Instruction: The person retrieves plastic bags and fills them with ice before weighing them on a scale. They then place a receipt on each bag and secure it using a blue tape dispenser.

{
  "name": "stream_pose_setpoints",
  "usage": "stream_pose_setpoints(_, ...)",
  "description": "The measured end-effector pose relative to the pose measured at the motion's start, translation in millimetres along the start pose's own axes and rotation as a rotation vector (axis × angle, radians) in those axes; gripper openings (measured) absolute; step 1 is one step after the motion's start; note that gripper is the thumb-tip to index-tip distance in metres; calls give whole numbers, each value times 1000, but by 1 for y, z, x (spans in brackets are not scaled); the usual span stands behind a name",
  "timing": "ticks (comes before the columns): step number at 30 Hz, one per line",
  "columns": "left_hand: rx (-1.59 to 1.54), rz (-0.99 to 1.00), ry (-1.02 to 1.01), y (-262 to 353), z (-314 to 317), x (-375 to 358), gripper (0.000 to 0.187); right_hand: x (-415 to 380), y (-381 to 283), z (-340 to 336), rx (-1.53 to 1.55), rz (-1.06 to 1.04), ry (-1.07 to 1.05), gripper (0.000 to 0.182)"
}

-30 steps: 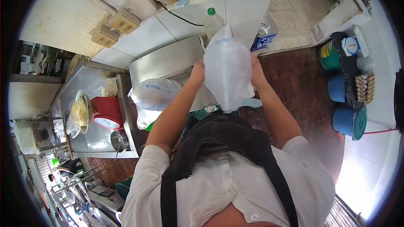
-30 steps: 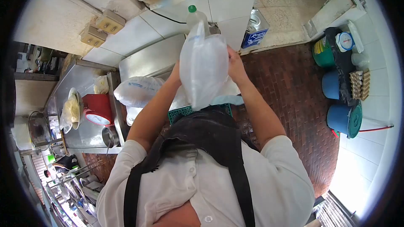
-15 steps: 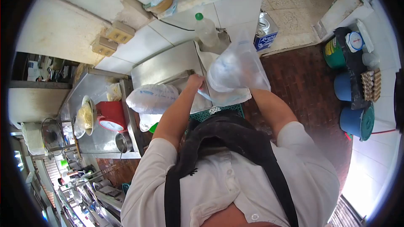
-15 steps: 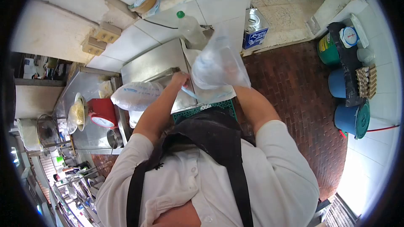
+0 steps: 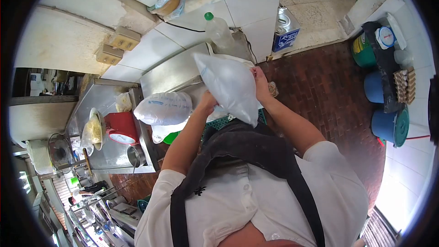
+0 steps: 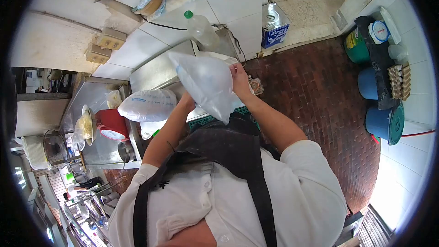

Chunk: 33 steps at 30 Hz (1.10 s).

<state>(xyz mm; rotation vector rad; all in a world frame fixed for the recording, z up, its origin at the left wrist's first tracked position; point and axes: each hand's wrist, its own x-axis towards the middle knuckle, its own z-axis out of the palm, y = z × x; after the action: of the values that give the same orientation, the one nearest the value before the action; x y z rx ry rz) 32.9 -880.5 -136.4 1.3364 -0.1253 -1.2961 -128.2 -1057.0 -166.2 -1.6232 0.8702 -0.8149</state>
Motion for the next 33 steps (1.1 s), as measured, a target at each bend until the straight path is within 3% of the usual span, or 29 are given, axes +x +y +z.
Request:
stream_pose_setpoints(2, 12, 69, 62, -7, -1, 19, 27, 0, 17, 10, -105, -18, -36, 24)
stream_pose_setpoints(4, -202, 209, 82, -28, -16, 49, 25, 7, 43, 20, -209, -36, -72, 23)
stream_pose_setpoints(6, 646, 106, 212, -21, -25, 59, 22, 20, 79, 23, -288, -76, -92, 22)
stream_pose_setpoints(7, 651, 107, 212, -17, -26, 60, 22, 32, 115, 31, -285, -76, -88, 22)
stream_pose_setpoints(9, 819, 170, 248, -14, -23, 61, 20, 50, 183, 42, 18, 316, -415, 25)
stream_pose_setpoints(10, 904, 213, 266, -7, -20, 65, 20, 56, 168, 34, 19, 304, -409, 25)
stream_pose_setpoints(11, 911, 222, 265, -3, -20, 67, 20, 56, 136, 19, -270, 150, -537, 31)
stream_pose_setpoints(12, 738, 173, 352, -2, -20, 63, 22, 53, 105, 4, -561, -3, -660, 38)
stream_pose_setpoints(13, 560, 118, 437, -5, -21, 55, 25, 48, 79, -8, -557, -2, -661, 38)
stream_pose_setpoints(15, 397, 228, 492, 9, -7, 14, 30, 42, 17, -33, -107, 245, -277, 52)
stream_pose_setpoints(17, 225, 432, 500, 40, 16, -30, 44, 30, -72, -61, 269, 150, -276, 57)
stream_pose_setpoints(19, 215, 514, 468, 76, 51, -68, 51, 17, -153, -78, 322, -67, -333, 70)
stream_pose_setpoints(20, 301, 619, 344, 100, 79, -84, 58, 16, -165, -72, 322, -62, -339, 70)
stream_pose_setpoints(21, 385, 726, 220, 110, 95, -90, 65, 14, -174, -64, 181, -234, -375, 75)
stream_pose_setpoints(22, 381, 729, 230, 110, 99, -83, 65, 14, -179, -57, 39, -411, -407, 80)
stream_pose_setpoints(24, 1007, 661, 262, 108, 103, -64, 80, 20, -143, -26, -64, -452, -434, 85)
stream_pose_setpoints(26, 888, 661, 270, 84, 86, -43, 81, 22, -113, -7, -165, -490, -452, 91)
stream_pose_setpoints(28, 777, 651, 268, 66, 78, -32, 83, 19, -96, -2, -68, -377, -384, 100)
stream_pose_setpoints(30, 668, 805, 278, 52, 77, -30, 82, 14, -83, 3, 0, -369, -357, 102)
stream_pose_setpoints(33, 601, 752, 261, 25, 61, -24, 77, 1, -59, 3, 105, -307, -349, 105)
